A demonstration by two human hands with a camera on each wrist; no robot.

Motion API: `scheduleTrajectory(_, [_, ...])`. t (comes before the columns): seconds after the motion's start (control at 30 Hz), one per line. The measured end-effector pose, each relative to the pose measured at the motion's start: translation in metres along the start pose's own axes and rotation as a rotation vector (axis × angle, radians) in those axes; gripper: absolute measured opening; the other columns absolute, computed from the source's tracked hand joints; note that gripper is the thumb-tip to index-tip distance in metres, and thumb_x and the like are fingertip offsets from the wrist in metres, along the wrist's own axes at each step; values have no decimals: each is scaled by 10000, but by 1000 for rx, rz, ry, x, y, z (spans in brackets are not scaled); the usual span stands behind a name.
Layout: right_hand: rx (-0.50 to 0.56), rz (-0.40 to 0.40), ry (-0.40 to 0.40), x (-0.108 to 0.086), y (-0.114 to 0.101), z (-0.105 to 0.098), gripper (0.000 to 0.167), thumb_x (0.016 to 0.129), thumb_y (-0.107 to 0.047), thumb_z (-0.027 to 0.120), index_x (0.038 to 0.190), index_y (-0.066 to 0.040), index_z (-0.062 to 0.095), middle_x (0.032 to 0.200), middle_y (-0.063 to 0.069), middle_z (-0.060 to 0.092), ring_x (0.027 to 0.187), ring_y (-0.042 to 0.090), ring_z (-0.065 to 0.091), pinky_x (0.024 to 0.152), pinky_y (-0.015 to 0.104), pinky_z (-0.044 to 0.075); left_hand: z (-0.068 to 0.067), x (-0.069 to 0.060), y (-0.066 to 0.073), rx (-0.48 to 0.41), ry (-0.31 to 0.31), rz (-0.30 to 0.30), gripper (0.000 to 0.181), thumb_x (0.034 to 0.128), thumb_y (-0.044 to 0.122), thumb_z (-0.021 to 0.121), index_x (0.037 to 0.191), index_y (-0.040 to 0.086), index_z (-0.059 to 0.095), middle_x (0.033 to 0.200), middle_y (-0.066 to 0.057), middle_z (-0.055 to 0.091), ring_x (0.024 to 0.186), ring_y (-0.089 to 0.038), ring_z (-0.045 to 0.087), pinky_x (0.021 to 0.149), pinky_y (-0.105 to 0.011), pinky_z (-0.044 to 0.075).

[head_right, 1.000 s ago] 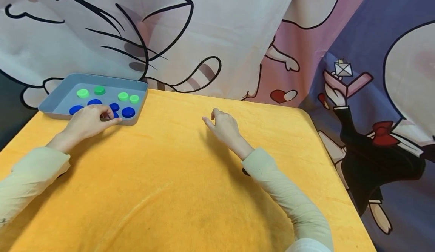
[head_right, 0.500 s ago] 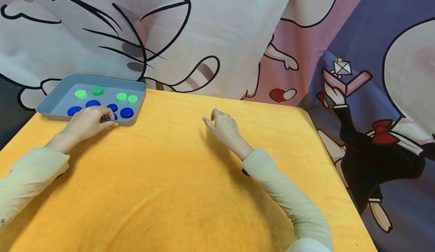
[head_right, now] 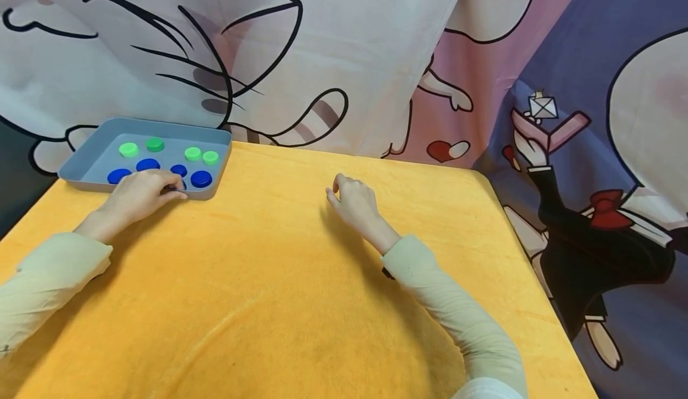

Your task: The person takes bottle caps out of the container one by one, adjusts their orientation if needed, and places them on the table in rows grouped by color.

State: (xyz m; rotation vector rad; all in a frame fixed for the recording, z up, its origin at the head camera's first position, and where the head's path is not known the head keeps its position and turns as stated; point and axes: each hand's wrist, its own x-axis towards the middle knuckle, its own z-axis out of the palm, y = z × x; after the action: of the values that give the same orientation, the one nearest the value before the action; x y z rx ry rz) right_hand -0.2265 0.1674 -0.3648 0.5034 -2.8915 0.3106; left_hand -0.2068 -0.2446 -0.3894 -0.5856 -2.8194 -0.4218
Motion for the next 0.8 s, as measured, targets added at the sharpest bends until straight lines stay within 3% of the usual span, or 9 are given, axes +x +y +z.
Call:
scheduleTrajectory(0.23, [-15, -24, 32, 0, -1, 1, 163, 960, -229, 540, 915, -100, 630, 688, 19, 606, 546, 184, 525, 469, 301, 385, 2, 0, 0, 24, 32, 28, 179, 806, 126, 758, 736, 133, 593, 696, -10, 595, 641, -208, 525, 577, -392, 479])
scheduleTrajectory(0.43, [-17, -16, 24, 0, -1, 1, 171, 963, -239, 537, 924, -102, 630, 681, 17, 599, 540, 181, 517, 460, 289, 370, 3, 1, 5, 29, 59, 63, 211, 797, 131, 760, 718, 150, 565, 677, 7, 577, 618, -196, 516, 525, -341, 418])
scheduleTrajectory(0.8, [-17, -15, 20, 0, 0, 2, 180, 964, -244, 538, 920, -99, 636, 666, 16, 587, 532, 174, 504, 453, 285, 361, 8, 7, 14, 25, 75, 106, 197, 787, 133, 763, 734, 150, 574, 696, 12, 585, 620, -206, 521, 540, -368, 447])
